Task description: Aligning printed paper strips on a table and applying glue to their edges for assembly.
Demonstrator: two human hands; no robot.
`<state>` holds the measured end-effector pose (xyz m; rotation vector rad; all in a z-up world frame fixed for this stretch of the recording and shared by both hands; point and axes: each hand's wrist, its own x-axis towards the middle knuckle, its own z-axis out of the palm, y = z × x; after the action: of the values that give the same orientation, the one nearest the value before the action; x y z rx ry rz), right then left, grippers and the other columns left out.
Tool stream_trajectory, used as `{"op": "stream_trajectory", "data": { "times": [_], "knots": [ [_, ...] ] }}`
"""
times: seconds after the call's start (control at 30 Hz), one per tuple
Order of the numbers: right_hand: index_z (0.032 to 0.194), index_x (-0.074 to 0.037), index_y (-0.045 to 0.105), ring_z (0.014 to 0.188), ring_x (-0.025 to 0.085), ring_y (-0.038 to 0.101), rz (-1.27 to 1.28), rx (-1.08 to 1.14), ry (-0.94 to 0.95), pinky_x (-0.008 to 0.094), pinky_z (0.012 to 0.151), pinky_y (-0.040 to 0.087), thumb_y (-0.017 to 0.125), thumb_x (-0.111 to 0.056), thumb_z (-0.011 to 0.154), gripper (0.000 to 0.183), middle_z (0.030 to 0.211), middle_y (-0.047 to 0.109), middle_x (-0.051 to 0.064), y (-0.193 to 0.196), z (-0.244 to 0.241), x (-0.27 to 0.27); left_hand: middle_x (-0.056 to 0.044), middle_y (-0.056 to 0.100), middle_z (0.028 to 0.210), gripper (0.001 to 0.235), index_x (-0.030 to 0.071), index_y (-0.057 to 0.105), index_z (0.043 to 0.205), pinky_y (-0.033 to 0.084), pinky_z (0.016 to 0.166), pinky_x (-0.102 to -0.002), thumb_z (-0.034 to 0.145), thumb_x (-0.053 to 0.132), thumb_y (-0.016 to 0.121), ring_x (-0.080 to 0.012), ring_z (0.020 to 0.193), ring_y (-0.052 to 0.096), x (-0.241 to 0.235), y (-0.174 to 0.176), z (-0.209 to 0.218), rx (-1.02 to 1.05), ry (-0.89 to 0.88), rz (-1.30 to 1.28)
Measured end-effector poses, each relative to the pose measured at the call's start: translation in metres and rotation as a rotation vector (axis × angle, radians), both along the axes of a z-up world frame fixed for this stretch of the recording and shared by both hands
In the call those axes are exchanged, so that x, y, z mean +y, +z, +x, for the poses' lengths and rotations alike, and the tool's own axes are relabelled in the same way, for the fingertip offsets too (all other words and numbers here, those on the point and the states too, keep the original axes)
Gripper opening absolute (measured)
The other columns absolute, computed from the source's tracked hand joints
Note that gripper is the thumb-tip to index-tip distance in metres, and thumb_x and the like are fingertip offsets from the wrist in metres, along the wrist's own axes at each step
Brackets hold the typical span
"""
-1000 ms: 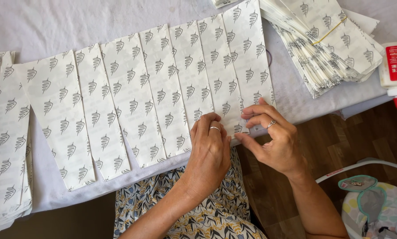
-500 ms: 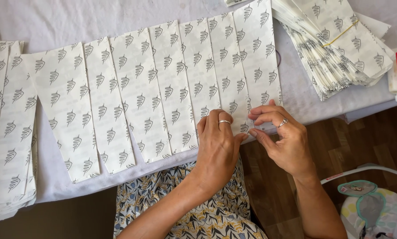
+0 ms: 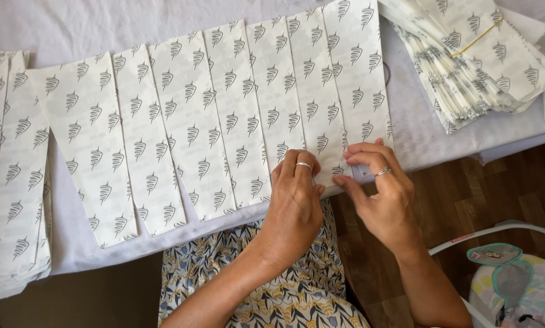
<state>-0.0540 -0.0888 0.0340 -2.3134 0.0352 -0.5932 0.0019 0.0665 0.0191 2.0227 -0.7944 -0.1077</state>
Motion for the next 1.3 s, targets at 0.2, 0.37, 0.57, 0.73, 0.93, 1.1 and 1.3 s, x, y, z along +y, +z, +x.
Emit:
{"op": "stream_trajectory", "data": {
  "times": [0.2, 0.37, 0.57, 0.73, 0.93, 1.1, 1.3],
  "knots": [
    [0.104, -0.002, 0.069, 0.107, 0.031, 0.071, -0.006, 0.033, 0.020, 0.052, 0.115, 0.043, 0.073, 0.000, 0.093, 0.011, 0.108, 0.070, 0.013, 0.008, -0.001, -0.001, -0.013, 0.049, 0.101, 0.019, -0.003, 0.054, 0.104, 0.044, 0.103, -0.053, 0.087, -0.011, 0.059, -0.0387, 0.097, 0.062, 0.000, 0.001, -0.011, -0.020, 0.026, 0.018],
    [0.100, -0.002, 0.070, 0.105, 0.030, 0.073, 0.001, -0.001, -0.001, 0.048, 0.114, 0.044, 0.070, 0.006, 0.094, 0.010, 0.105, 0.071, 0.011, 0.011, 0.000, 0.002, -0.011, 0.049, 0.100, 0.015, -0.002, 0.053, 0.106, 0.042, 0.102, -0.049, 0.093, 0.001, 0.061, -0.0335, 0.095, 0.062, -0.004, 0.003, -0.011, -0.112, 0.040, 0.028],
    [0.101, -0.001, 0.070, 0.105, 0.029, 0.072, -0.042, -0.024, -0.004, 0.047, 0.115, 0.043, 0.069, 0.008, 0.095, 0.011, 0.106, 0.071, 0.012, 0.006, -0.001, 0.005, -0.012, 0.050, 0.099, 0.020, -0.001, 0.052, 0.108, 0.041, 0.102, -0.047, 0.093, 0.002, 0.065, -0.0323, 0.092, 0.062, -0.011, -0.003, -0.014, -0.211, 0.080, 0.077],
    [0.100, 0.001, 0.070, 0.104, 0.030, 0.072, -0.069, -0.063, 0.009, 0.047, 0.113, 0.045, 0.067, 0.010, 0.096, 0.010, 0.105, 0.071, 0.013, 0.009, 0.001, 0.006, -0.020, 0.054, 0.109, 0.049, -0.002, 0.048, 0.112, 0.042, 0.102, -0.047, 0.071, -0.022, 0.066, -0.0401, 0.098, 0.064, 0.001, 0.005, -0.021, -0.273, 0.050, 0.040],
    [0.100, 0.007, 0.070, 0.107, 0.035, 0.070, -0.153, -0.178, 0.011, 0.044, 0.107, 0.056, 0.066, 0.018, 0.096, 0.013, 0.110, 0.070, 0.021, 0.023, -0.001, 0.011, -0.037, 0.048, 0.130, 0.024, -0.009, 0.044, 0.122, 0.044, 0.101, -0.056, 0.102, -0.014, 0.033, -0.0511, 0.112, 0.053, 0.037, 0.012, -0.029, -0.167, -0.163, -0.231],
    [0.110, 0.006, 0.071, 0.118, 0.034, 0.066, -0.088, -0.070, 0.472, 0.044, 0.112, 0.053, 0.080, -0.001, 0.086, 0.027, 0.126, 0.067, 0.017, 0.007, 0.006, 0.012, -0.030, 0.051, 0.130, 0.019, -0.004, 0.045, 0.123, 0.049, 0.101, -0.051, 0.105, -0.003, 0.052, -0.0414, 0.117, 0.058, 0.072, 0.010, -0.010, -0.249, -0.047, -0.096],
    [0.107, 0.003, 0.071, 0.117, 0.031, 0.067, -0.166, -0.077, 0.533, 0.046, 0.115, 0.051, 0.078, 0.001, 0.088, 0.020, 0.127, 0.067, 0.016, -0.004, 0.016, 0.013, -0.023, 0.059, 0.123, 0.020, -0.008, 0.051, 0.120, 0.044, 0.113, -0.055, 0.102, -0.001, 0.058, -0.0400, 0.126, 0.054, 0.084, 0.010, 0.009, -0.319, -0.191, -0.052]
  ]
}}
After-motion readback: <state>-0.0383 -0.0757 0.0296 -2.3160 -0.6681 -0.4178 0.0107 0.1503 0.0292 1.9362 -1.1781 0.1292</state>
